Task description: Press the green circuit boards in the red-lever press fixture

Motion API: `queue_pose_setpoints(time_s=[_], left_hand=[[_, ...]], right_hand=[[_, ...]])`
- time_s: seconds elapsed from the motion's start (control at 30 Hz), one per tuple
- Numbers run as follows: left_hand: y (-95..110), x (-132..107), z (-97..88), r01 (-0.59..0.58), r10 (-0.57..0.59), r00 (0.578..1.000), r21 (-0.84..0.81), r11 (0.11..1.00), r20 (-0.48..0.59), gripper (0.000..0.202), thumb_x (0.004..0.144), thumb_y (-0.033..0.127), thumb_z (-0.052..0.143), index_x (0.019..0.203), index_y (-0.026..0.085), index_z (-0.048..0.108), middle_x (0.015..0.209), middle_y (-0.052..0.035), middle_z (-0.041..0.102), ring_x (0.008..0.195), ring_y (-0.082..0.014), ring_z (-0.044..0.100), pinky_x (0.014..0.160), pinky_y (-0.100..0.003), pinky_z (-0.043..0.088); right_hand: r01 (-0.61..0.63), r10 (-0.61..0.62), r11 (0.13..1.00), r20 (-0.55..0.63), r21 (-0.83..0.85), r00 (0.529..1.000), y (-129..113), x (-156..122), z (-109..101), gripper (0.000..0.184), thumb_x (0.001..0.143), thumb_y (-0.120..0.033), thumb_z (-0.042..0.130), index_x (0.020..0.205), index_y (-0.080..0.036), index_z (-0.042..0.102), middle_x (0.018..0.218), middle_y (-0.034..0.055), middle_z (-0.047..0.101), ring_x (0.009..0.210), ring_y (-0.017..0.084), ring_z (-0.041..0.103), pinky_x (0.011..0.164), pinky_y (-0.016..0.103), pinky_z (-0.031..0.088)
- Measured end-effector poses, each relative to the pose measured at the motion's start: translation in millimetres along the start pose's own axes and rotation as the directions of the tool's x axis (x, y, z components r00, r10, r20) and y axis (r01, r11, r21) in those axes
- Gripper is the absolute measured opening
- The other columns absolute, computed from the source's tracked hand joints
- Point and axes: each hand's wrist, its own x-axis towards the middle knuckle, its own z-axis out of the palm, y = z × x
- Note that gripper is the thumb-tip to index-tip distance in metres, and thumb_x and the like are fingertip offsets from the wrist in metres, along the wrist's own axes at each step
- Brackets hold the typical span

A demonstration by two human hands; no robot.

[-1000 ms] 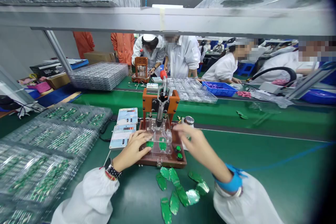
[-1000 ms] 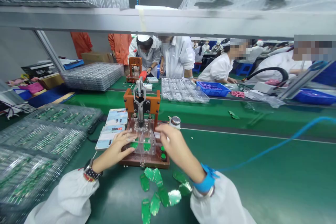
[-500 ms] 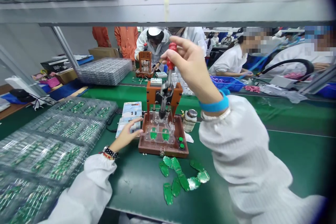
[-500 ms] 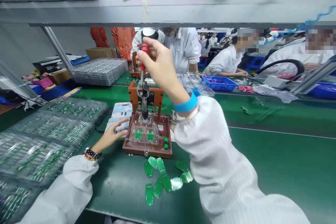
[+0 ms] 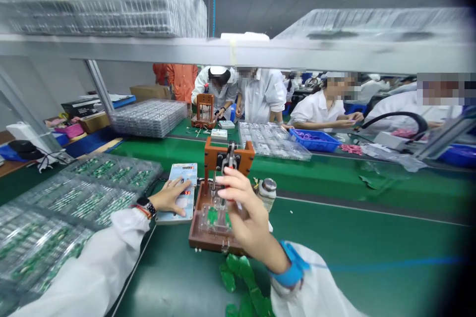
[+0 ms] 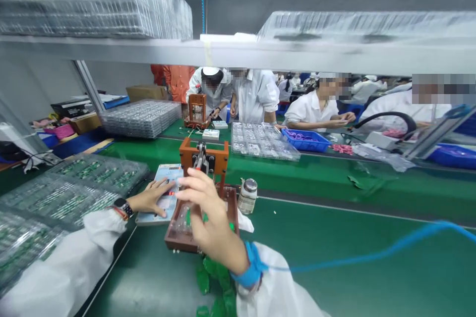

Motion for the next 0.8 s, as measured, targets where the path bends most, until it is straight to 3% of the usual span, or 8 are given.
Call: queue_pose_setpoints(time_s=[0.17, 0.3, 0.5, 0.8], left_hand=[[-10, 0, 6.4, -0.066, 0.066, 0.997, 0.011, 0.998, -0.026, 0.111, 0.063, 0.073, 0.068, 0.151, 0.028, 0.019, 0.155, -0.0179, 0.024, 0.143, -0.0417, 0.010, 0.109, -0.063, 0.010], [-27, -8, 13.7, -0.097, 0.092, 0.990, -0.039, 0.995, -0.106, 0.114, 0.062, 0.078, 0.063, 0.152, 0.028, 0.014, 0.157, -0.0167, 0.017, 0.142, -0.0401, 0.017, 0.112, -0.055, 0.017], [-47, -13, 22.5, -0.109, 0.099, 0.982, -0.053, 0.993, -0.162, 0.114, 0.060, 0.080, 0.062, 0.151, 0.028, 0.019, 0.155, -0.0157, 0.025, 0.140, -0.0401, 0.025, 0.111, -0.053, 0.022], [-36, -20, 14.8, -0.114, 0.093, 0.985, -0.143, 0.983, -0.145, 0.112, 0.058, 0.085, 0.055, 0.150, 0.026, 0.026, 0.155, -0.0154, 0.024, 0.141, -0.0380, 0.022, 0.114, -0.052, 0.018]], right_hand=[[-0.172, 0.171, 0.977, 0.018, 0.123, 0.985, -8, -6, 0, 0.037, 0.093, -0.007, 0.042, 0.115, -0.033, 0.055, 0.130, 0.0014, 0.054, 0.138, 0.021, 0.031, 0.112, 0.048, 0.036], [-0.218, 0.218, 0.958, 0.022, 0.186, 0.976, -7, -9, -3, 0.024, 0.096, -0.019, 0.048, 0.111, -0.034, 0.058, 0.128, 0.0016, 0.056, 0.138, 0.022, 0.033, 0.111, 0.048, 0.038], [-0.237, 0.244, 0.954, -0.017, 0.185, 0.970, -7, -8, -7, 0.015, 0.096, -0.026, 0.051, 0.103, -0.034, 0.062, 0.121, 0.0016, 0.062, 0.135, 0.022, 0.038, 0.106, 0.046, 0.044], [-0.237, 0.244, 0.953, -0.017, 0.188, 0.970, -7, -4, -11, 0.016, 0.097, -0.026, 0.051, 0.100, -0.036, 0.063, 0.121, -0.0009, 0.064, 0.132, 0.019, 0.042, 0.104, 0.041, 0.047]])
